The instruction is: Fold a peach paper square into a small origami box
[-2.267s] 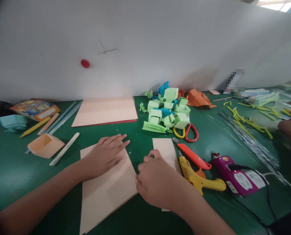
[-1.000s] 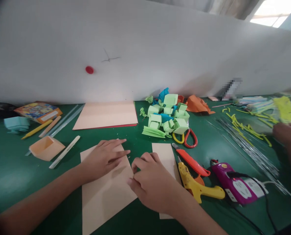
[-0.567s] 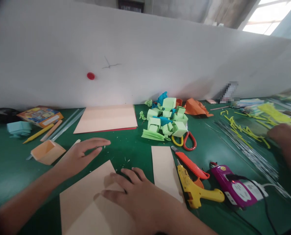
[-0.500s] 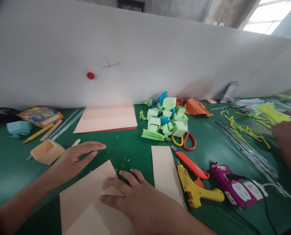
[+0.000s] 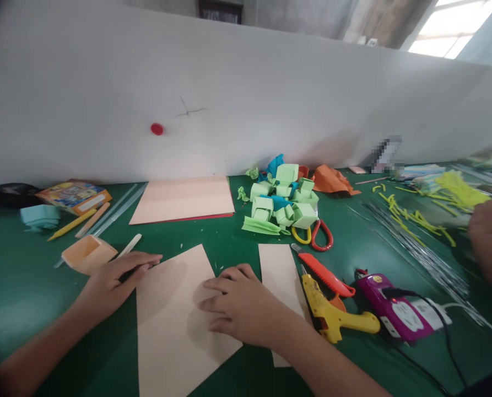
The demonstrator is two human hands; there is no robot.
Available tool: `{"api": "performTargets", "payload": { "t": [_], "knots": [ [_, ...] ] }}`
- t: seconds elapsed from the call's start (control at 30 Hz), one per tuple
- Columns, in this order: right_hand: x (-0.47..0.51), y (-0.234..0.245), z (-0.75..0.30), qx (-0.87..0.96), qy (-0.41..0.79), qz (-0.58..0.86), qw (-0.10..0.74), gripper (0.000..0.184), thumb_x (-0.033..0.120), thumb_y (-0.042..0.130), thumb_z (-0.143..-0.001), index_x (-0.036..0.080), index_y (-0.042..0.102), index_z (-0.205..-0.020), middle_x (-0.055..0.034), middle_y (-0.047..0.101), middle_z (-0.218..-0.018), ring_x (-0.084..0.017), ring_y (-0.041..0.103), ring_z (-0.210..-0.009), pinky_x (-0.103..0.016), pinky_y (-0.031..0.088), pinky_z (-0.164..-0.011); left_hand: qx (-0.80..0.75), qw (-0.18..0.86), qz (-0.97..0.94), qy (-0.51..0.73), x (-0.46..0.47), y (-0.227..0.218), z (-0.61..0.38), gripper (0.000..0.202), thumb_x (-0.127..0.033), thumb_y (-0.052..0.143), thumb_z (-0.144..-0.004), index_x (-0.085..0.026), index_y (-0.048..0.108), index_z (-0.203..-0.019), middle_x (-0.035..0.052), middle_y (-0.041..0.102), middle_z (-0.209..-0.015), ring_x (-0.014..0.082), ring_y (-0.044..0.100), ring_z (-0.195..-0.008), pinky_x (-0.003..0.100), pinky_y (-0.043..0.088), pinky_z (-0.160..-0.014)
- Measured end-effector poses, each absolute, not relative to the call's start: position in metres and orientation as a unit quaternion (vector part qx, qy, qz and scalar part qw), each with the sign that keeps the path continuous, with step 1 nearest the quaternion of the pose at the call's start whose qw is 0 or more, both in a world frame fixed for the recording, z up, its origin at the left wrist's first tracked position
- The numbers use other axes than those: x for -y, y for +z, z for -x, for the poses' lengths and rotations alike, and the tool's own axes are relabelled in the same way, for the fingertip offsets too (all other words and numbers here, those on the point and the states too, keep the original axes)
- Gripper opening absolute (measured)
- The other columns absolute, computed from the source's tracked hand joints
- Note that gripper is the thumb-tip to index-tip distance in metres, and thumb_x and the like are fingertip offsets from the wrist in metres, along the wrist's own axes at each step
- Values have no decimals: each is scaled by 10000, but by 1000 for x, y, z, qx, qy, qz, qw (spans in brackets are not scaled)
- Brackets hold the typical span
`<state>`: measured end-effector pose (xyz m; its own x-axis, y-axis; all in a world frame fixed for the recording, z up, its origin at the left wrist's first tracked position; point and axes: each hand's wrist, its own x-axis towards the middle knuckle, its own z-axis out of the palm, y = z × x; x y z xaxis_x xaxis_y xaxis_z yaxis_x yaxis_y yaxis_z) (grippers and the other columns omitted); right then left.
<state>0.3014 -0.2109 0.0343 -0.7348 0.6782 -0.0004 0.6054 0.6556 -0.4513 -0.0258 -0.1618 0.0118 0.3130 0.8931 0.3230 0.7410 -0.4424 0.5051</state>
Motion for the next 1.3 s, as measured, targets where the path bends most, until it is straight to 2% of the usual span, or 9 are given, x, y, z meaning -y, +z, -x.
{"api": "performTargets", "payload": {
  "t": [0.1,0.17,0.23,0.33,0.43,0.7,1.1,1.2,1.3],
  "knots": [
    [211,33,-300,902,221,362,84,296,493,634,-983,368,725,-1235,51,585,-1488,-251,456,-1326,-441,315,-1095,-494,115,-817,273,163,11,26,331,-381,478,-993,-261,750,-1139,34,767,-1149,215,719,-1051,325,589,-907],
    [211,33,-299,897,228,370,81,351,489,643,-975,362,690,-1298,43,578,-1494,-251,444,-1337,-438,309,-1108,-480,101,-831,261,164,11,25,334,-352,466,-992,-257,746,-1148,39,764,-1146,217,714,-1053,326,587,-903],
    [212,35,-298,893,238,374,73,510,526,644,-957,333,592,-1426,5,549,-1518,-266,413,-1363,-445,293,-1132,-470,89,-842,252,164,11,24,336,-327,458,-988,-254,742,-1154,44,762,-1140,217,711,-1047,333,583,-903],
    [214,36,-296,893,251,368,56,815,672,657,-872,284,436,-1554,-61,477,-1568,-322,360,-1397,-475,258,-1160,-464,79,-846,251,164,12,23,337,-319,455,-983,-254,739,-1153,47,762,-1134,218,708,-1042,340,580,-905],
    [217,35,-295,896,251,363,50,940,724,671,-812,273,378,-1583,-84,428,-1593,-354,351,-1392,-496,226,-1173,-457,79,-849,254,165,13,22,342,-313,451,-978,-248,737,-1154,51,760,-1131,219,708,-1041,340,580,-903],
    [217,27,-294,894,255,364,53,876,683,653,-838,290,386,-1574,-51,413,-1605,-347,340,-1394,-499,220,-1175,-454,79,-851,252,167,16,20,322,-310,453,-989,-246,738,-1125,46,761,-1107,206,706,-1016,318,576,-881],
    [215,29,-293,889,258,376,42,882,663,708,-812,298,415,-1560,-65,431,-1589,-348,348,-1394,-501,249,-1164,-462,90,-846,252,168,16,20,291,-336,461,-1004,-257,738,-1044,31,749,-1032,196,696,-959,308,567,-832],
    [215,30,-295,890,258,372,58,825,660,730,-816,319,472,-1522,-42,468,-1569,-329,364,-1394,-480,258,-1162,-471,97,-838,257,168,14,22,296,-349,460,-1005,-253,737,-1050,32,749,-1046,195,704,-956,301,570,-825],
    [213,32,-297,884,263,378,81,695,585,757,-840,352,543,-1460,-10,536,-1518,-300,408,-1375,-461,293,-1145,-472,98,-835,264,168,12,24,285,-328,462,-1006,-249,730,-1056,27,748,-1058,183,713,-949,283,572,-819]
  ]
}}
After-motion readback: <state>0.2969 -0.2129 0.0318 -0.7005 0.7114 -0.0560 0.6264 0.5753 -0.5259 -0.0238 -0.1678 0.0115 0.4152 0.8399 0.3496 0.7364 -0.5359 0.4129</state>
